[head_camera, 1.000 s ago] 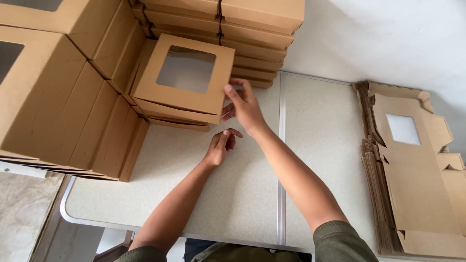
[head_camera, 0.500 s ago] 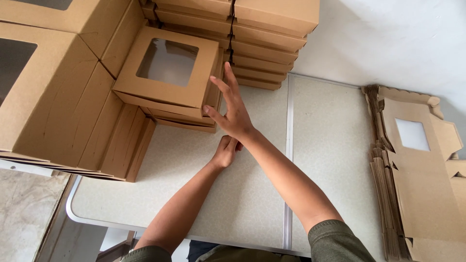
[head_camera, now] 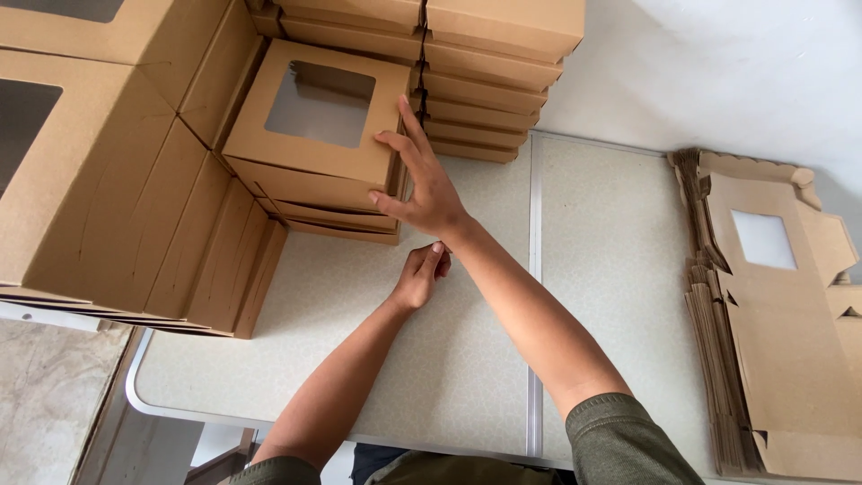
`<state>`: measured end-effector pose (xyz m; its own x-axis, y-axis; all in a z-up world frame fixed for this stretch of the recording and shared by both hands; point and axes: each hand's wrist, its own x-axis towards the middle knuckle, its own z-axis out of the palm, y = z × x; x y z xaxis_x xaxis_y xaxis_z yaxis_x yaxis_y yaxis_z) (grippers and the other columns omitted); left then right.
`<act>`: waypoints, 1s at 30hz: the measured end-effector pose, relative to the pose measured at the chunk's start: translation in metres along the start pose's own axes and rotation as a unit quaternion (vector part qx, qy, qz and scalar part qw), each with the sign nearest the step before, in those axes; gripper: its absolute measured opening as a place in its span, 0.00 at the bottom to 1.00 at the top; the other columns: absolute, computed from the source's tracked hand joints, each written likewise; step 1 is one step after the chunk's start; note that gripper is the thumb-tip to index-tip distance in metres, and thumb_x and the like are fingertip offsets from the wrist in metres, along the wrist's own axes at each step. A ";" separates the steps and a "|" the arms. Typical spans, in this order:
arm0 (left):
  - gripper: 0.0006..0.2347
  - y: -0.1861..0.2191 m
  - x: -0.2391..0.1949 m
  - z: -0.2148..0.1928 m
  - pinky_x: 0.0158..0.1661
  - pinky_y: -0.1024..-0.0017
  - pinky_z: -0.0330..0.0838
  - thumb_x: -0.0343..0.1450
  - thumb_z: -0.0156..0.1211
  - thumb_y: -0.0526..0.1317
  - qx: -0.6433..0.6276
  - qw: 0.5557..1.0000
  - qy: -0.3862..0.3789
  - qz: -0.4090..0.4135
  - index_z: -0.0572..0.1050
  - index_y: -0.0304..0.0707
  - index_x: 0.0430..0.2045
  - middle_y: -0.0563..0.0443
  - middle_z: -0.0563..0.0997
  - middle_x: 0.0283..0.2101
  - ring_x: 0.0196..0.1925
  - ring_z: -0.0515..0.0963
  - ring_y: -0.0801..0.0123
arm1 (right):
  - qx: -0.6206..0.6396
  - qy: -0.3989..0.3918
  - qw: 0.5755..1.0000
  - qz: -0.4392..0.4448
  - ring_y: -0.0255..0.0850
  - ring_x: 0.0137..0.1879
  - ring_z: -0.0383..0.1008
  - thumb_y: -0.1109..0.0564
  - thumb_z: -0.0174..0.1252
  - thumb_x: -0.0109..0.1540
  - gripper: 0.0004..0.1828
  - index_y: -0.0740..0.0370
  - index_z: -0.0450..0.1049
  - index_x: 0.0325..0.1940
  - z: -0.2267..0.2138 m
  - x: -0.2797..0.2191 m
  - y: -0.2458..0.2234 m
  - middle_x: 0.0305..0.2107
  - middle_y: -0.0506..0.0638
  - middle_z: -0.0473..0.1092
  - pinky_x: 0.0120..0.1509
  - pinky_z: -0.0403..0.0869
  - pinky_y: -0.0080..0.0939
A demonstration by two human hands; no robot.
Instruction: The person assembles two flat cardboard boxes with clear windows by folding the sides and tucking the flaps to form the box shape. Each completed box is then placed on a stack of finished boxes on the left side of the table.
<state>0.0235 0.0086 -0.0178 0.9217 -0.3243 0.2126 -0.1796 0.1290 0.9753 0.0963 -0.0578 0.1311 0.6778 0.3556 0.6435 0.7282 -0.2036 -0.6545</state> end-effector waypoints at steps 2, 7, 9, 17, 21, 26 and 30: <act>0.22 0.020 -0.003 0.002 0.29 0.68 0.62 0.81 0.31 0.43 -0.005 1.000 0.003 -0.003 0.73 0.34 0.23 0.48 0.68 0.20 0.24 0.66 0.65 | 0.007 -0.003 1.000 0.000 0.56 0.83 0.42 0.44 0.67 0.60 0.35 0.49 0.64 0.69 -0.005 0.002 0.005 0.79 0.53 0.34 0.81 0.59 0.55; 0.23 0.020 -0.003 0.003 0.28 0.69 0.63 0.81 0.31 0.43 -0.007 1.000 0.000 0.002 0.78 0.29 0.33 0.48 0.69 0.20 0.23 0.66 0.65 | 0.010 -0.011 1.000 0.012 0.53 0.84 0.40 0.46 0.64 0.63 0.34 0.48 0.62 0.72 -0.008 0.006 0.005 0.80 0.50 0.34 0.82 0.57 0.53; 0.23 0.015 -0.003 0.003 0.28 0.70 0.63 0.81 0.30 0.43 -0.008 1.000 0.001 0.001 0.78 0.29 0.35 0.48 0.69 0.20 0.23 0.66 0.66 | 0.003 -0.014 1.000 0.021 0.55 0.83 0.41 0.50 0.65 0.63 0.34 0.48 0.62 0.72 -0.007 0.007 0.002 0.80 0.50 0.34 0.82 0.58 0.55; 0.24 0.004 -0.003 -0.001 0.28 0.71 0.63 0.82 0.30 0.44 -0.006 1.000 -0.002 0.000 0.81 0.31 0.40 0.49 0.69 0.20 0.22 0.66 0.67 | -0.030 -0.036 0.998 0.041 0.57 0.83 0.37 0.42 0.63 0.66 0.42 0.44 0.51 0.80 -0.026 -0.006 -0.020 0.80 0.52 0.30 0.81 0.58 0.61; 0.21 0.013 -0.005 0.000 0.29 0.71 0.62 0.82 0.33 0.43 -0.005 1.000 0.002 -0.013 0.81 0.32 0.40 0.49 0.68 0.20 0.23 0.65 0.67 | -0.141 -0.029 0.989 0.019 0.60 0.81 0.44 0.35 0.57 0.67 0.44 0.51 0.49 0.81 -0.064 -0.038 -0.025 0.78 0.60 0.39 0.80 0.57 0.65; 0.19 0.018 -0.005 0.001 0.30 0.72 0.63 0.81 0.36 0.41 0.005 1.000 -0.003 -0.025 0.80 0.33 0.39 0.48 0.67 0.19 0.23 0.66 0.66 | -0.370 0.036 0.926 0.067 0.63 0.70 0.62 0.54 0.66 0.60 0.39 0.65 0.61 0.73 -0.167 -0.130 -0.008 0.64 0.67 0.63 0.72 0.63 0.62; 0.17 0.017 -0.005 0.005 0.29 0.72 0.64 0.81 0.38 0.40 0.024 0.999 0.017 -0.044 0.81 0.35 0.39 0.48 0.67 0.18 0.22 0.67 0.66 | -0.660 0.077 0.731 0.154 0.59 0.60 0.72 0.51 0.69 0.58 0.33 0.66 0.72 0.65 -0.274 -0.238 0.006 0.53 0.63 0.72 0.63 0.71 0.59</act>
<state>0.0140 0.0077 -0.0017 0.9459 -0.2997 0.1245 -0.1127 0.0565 0.9920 -0.0321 -0.3937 0.0828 0.7600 0.0213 0.6496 -0.0662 -0.9917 0.1100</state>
